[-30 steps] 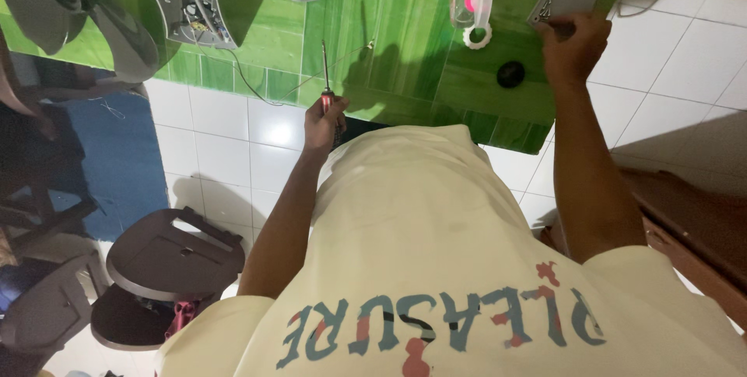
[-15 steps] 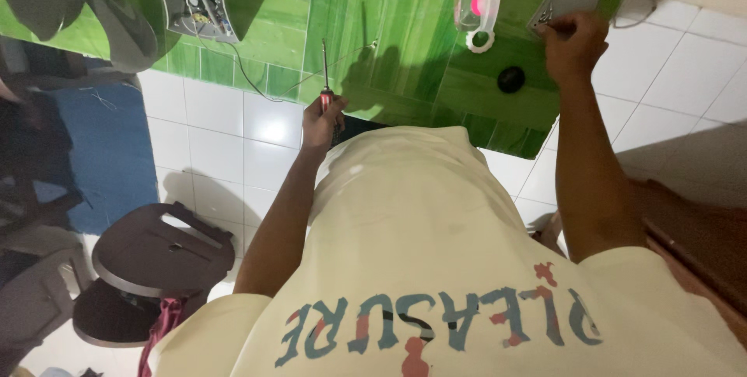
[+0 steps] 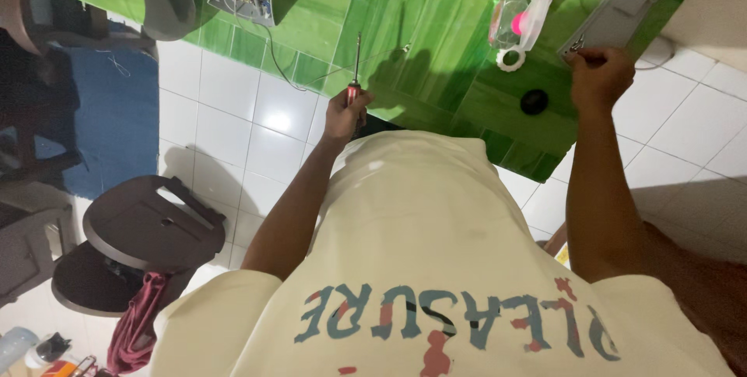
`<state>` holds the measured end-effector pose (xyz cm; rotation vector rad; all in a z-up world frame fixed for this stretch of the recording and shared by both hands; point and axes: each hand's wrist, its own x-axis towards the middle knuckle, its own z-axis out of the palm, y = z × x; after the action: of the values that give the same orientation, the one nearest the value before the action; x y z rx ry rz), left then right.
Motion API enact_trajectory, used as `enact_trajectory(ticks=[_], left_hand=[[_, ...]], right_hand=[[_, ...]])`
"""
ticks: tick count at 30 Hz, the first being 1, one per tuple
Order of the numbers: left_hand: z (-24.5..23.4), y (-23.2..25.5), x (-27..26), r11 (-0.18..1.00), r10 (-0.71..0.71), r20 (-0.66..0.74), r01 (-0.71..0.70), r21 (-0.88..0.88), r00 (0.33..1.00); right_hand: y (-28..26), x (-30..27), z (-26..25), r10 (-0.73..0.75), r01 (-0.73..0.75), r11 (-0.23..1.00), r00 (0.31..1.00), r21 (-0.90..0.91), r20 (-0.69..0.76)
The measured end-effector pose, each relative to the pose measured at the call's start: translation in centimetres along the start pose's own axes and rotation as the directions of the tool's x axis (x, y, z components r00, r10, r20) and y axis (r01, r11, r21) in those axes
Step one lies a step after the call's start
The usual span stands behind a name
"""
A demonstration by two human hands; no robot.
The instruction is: The person uses a screwdriver to remove screws from the back cover of a small white electrical appliance, likely a fan. They remove the cover, place it aside, and then manipulate the internal wiring and components with their hands.
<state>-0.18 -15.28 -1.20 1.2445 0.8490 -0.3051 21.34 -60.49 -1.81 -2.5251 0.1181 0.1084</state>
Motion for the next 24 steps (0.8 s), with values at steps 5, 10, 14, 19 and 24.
enact_trajectory(ticks=[5, 10, 14, 19, 24], left_hand=[[0.1, -0.1, 0.1, 1.000, 0.005, 0.014, -0.004, -0.030, 1.000], [-0.1, -0.4, 0.3, 1.000, 0.017, 0.017, -0.017, 0.023, 1.000], [-0.3, -0.8, 0.7, 0.998, 0.040, 0.043, -0.042, 0.041, 0.998], [0.1, -0.9, 0.8, 0.998, 0.016, 0.036, -0.018, 0.055, 0.999], [0.8, -0.1, 0.8, 0.998, -0.003, 0.050, -0.001, 0.067, 0.999]], right_hand=[[0.1, -0.2, -0.3, 0.014, -0.014, 1.000, 1.000, 0.008, 0.025], [0.3, -0.3, -0.8, -0.070, 0.069, 0.996, 0.997, 0.060, 0.019], [0.9, -1.0, -2.6, 0.066, -0.071, 0.995, 0.994, 0.063, 0.083], [2.4, -2.1, -5.3, 0.158, -0.159, 0.987, 0.980, -0.001, 0.124], [3.1, -3.3, -5.7, 0.188, -0.185, 0.982, 0.970, -0.034, 0.152]])
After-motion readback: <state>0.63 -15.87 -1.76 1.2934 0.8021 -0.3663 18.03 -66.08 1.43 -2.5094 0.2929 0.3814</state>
